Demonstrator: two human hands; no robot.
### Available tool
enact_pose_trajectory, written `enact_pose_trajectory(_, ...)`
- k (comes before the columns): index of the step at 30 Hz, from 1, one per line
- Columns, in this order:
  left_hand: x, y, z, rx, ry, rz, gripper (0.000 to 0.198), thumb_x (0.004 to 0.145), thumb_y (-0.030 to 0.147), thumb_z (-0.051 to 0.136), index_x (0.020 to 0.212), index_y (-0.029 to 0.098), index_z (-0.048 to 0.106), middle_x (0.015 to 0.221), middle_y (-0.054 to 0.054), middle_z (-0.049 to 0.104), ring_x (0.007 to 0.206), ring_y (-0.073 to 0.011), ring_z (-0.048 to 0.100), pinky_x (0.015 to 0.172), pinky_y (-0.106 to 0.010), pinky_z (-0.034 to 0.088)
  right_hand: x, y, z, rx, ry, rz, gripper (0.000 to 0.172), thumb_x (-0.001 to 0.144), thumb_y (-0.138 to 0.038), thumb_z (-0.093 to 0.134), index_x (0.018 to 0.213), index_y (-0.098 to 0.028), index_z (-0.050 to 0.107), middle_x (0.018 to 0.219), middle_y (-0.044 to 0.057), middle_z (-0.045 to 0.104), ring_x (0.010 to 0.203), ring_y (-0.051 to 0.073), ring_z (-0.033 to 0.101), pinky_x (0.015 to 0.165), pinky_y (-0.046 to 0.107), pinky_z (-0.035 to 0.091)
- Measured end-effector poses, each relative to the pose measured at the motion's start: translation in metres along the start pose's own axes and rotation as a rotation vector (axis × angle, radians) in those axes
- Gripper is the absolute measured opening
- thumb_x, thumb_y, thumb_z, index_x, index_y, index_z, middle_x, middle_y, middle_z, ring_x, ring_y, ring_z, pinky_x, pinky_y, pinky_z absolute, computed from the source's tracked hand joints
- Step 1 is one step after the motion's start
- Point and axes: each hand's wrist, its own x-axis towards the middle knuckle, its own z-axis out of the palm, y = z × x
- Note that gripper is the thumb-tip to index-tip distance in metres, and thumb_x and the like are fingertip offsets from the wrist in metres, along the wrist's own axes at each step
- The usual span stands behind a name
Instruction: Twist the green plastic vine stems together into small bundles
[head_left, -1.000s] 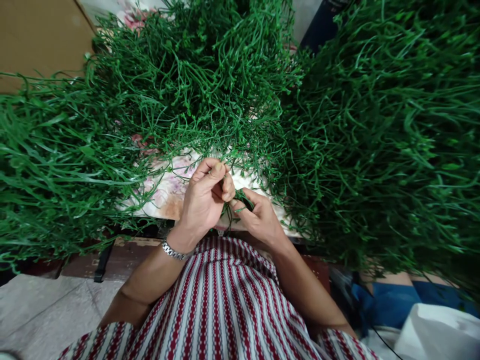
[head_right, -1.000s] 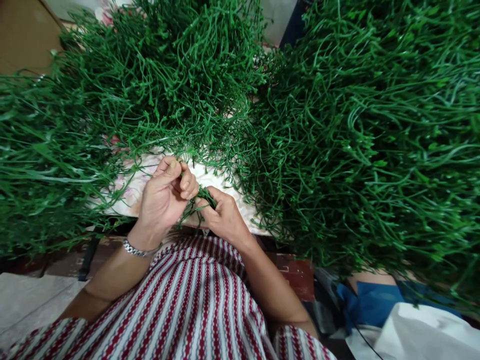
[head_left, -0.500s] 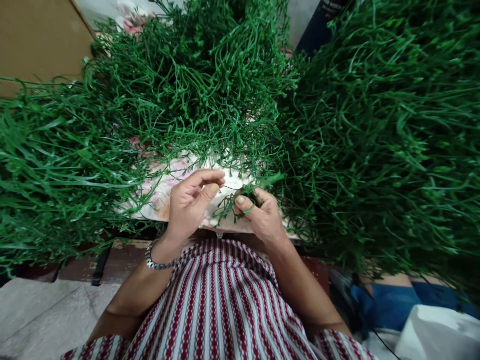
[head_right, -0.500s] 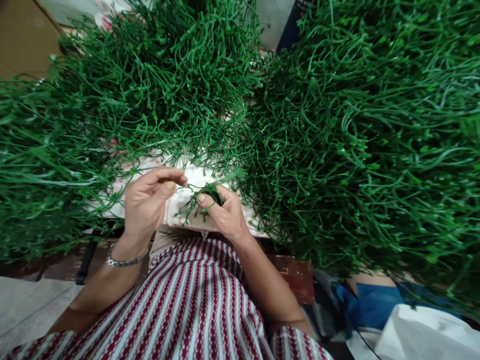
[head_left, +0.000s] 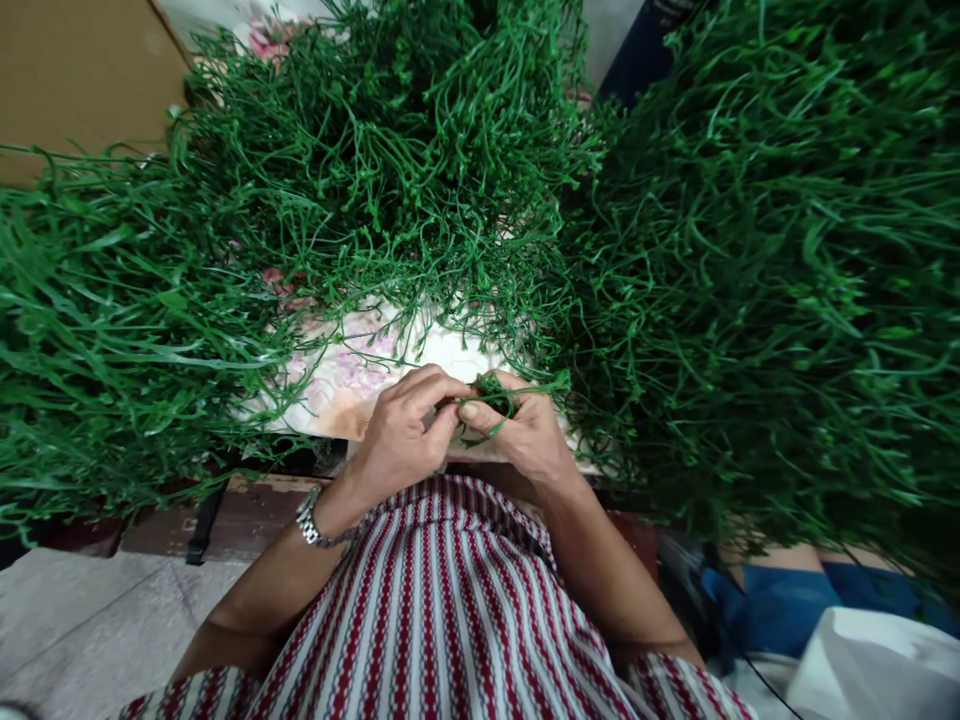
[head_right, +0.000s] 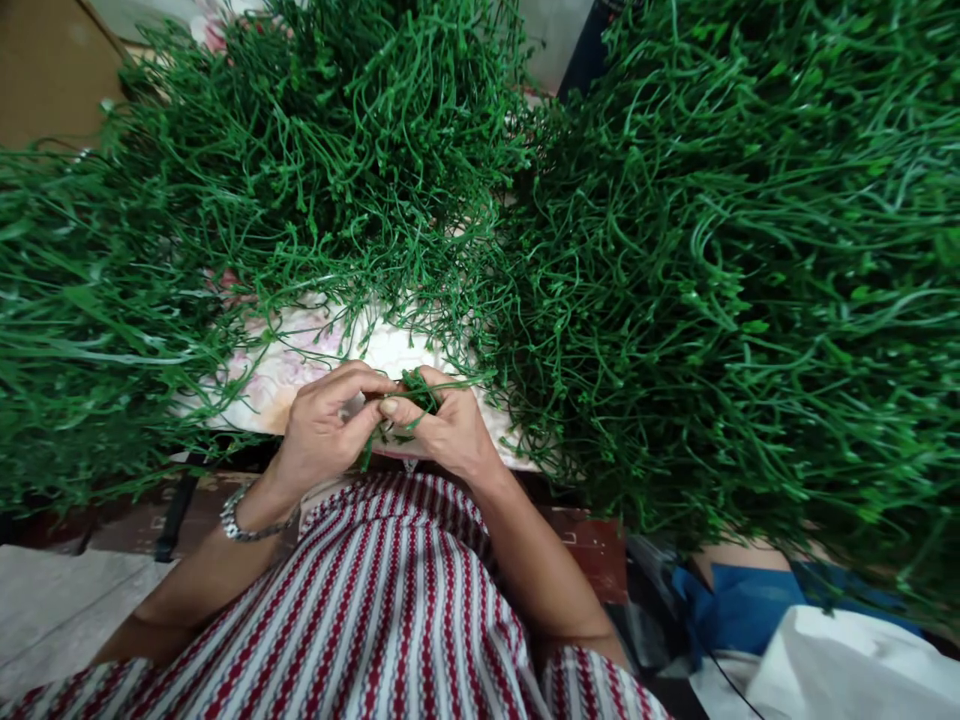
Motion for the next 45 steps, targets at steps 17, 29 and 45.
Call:
enact_pose_trajectory(17,0.002,-0.003,-0.002,-0.319,-0.119,-0.405,0.007,0.073,0.014,0.053,0.075,0.016,0.059,0.066,0.002,0.057,0.062,-0.0089,0.051,0.059,-0.019,0.04,0.003,-0.005,-0.011,-0.309,-0.248,-0.123,0.03,0.087,-0.036,0.047,0.065,-0.016,0.042,0.068,-0.003,0.033,0.061,0.008,0.035,0.056,0.021,0.03)
enact_pose_trajectory(29,-0.001,-0.01,0.001,-0.434,0.024,-0.37,0.013,0.075,0.021,0.059,0.064,0.015,0.056,0.062,0.002,0.049,0.059,-0.0091,0.044,0.056,-0.021,0.035,0.005,-0.009,-0.007,-0.449,-0.263,-0.152,0.026,0.085,-0.032,0.048,0.065,-0.016,0.042,0.062,-0.003,0.039,0.057,0.007,0.034,0.053,0.021,0.027)
enact_pose_trajectory(45,0.0,-0.012,-0.005,-0.494,-0.158,-0.446,0.018,0.077,0.023,0.054,0.063,0.015,0.047,0.057,0.005,0.037,0.052,-0.0058,0.032,0.048,-0.018,0.027,0.007,-0.003,-0.004,-0.324,-0.297,-0.035,0.039,0.08,-0.046,0.055,0.059,-0.016,0.042,0.058,-0.004,0.034,0.053,0.006,0.031,0.048,0.02,0.025)
